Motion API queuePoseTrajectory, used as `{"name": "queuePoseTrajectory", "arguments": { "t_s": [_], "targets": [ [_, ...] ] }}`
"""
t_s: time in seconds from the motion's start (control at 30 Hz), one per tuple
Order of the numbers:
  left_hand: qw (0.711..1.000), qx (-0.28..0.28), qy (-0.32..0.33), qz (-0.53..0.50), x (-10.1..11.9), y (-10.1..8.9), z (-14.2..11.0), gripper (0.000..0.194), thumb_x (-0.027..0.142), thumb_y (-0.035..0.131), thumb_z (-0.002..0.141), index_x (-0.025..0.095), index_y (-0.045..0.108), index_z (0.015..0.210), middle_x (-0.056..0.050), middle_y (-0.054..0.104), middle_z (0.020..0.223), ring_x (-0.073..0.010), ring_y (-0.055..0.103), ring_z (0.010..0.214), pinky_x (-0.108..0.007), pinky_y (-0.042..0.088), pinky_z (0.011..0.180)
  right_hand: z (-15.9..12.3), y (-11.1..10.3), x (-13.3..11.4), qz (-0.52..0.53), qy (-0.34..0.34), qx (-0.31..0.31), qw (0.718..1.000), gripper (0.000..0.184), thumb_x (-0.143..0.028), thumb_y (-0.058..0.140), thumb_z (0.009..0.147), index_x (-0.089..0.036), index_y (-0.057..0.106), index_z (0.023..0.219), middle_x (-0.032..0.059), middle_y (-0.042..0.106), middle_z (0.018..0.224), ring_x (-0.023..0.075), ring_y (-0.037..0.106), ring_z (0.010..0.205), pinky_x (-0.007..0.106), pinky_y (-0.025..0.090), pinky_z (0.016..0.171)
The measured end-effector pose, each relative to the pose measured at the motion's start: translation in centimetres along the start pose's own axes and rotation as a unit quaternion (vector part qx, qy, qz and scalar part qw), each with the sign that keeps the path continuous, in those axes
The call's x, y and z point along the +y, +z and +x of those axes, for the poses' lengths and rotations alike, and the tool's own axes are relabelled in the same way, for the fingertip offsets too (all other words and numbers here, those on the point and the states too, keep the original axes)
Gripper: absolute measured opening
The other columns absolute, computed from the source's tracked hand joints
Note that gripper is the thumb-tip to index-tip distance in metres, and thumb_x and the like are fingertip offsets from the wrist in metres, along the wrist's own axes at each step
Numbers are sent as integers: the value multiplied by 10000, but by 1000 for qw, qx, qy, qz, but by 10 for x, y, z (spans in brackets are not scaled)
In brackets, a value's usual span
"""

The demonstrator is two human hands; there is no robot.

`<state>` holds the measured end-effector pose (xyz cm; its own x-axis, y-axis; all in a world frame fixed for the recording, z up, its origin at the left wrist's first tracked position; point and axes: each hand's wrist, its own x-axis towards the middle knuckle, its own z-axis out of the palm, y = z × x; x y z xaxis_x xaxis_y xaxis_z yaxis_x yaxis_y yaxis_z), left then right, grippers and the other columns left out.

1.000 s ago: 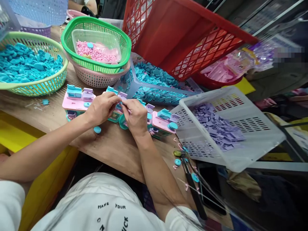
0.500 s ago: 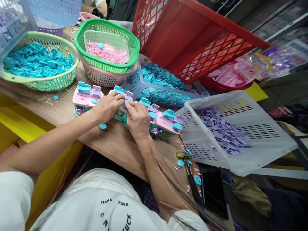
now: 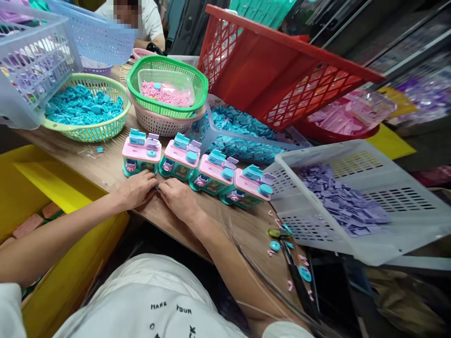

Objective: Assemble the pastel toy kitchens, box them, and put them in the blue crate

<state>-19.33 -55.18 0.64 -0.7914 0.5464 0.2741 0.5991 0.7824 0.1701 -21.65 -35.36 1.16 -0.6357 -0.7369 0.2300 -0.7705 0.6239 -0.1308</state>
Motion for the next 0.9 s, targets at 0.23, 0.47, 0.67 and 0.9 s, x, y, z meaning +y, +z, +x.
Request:
{"name": "queuePoseTrajectory", "arguments": {
  "t_s": [0.23,0.47,0.67,0.9],
  "targets": [
    [982,187,-4,-3,-35,-50,30,255,299,539,986,157,731,1075,-113,728,1058,-238,660,991,-361,542,870,55,-29,25,10,-38,188,981,317,-325,439,1094,-203,732,1095,83,737,995,205,644,974,307,454,872],
    [980,192,8,-42,-65,-56,45,285,313,514,983,169,753,1044,-94,738,1017,-215,671,971,-359,550,862,89,-16,39,39,-46,203,977,329,-344,443,1091,-189,731,1124,93,751,1055,212,645,999,321,452,894],
    [971,221,51,-75,-66,-47,34,233,289,535,1000,187,720,1100,-93,734,1093,-201,666,1036,-375,549,910,81,-15,40,40,-84,207,974,381,-359,398,1105,-189,739,1107,85,755,1080,198,643,999,321,431,876],
    [952,278,130,-15,-65,-33,24,271,125,505,993,162,640,1226,-117,707,1129,-185,655,1025,-340,576,853,74,-17,39,-23,-96,195,976,329,-308,433,1093,-236,753,1123,59,774,1142,214,625,1040,374,389,933]
  ]
}}
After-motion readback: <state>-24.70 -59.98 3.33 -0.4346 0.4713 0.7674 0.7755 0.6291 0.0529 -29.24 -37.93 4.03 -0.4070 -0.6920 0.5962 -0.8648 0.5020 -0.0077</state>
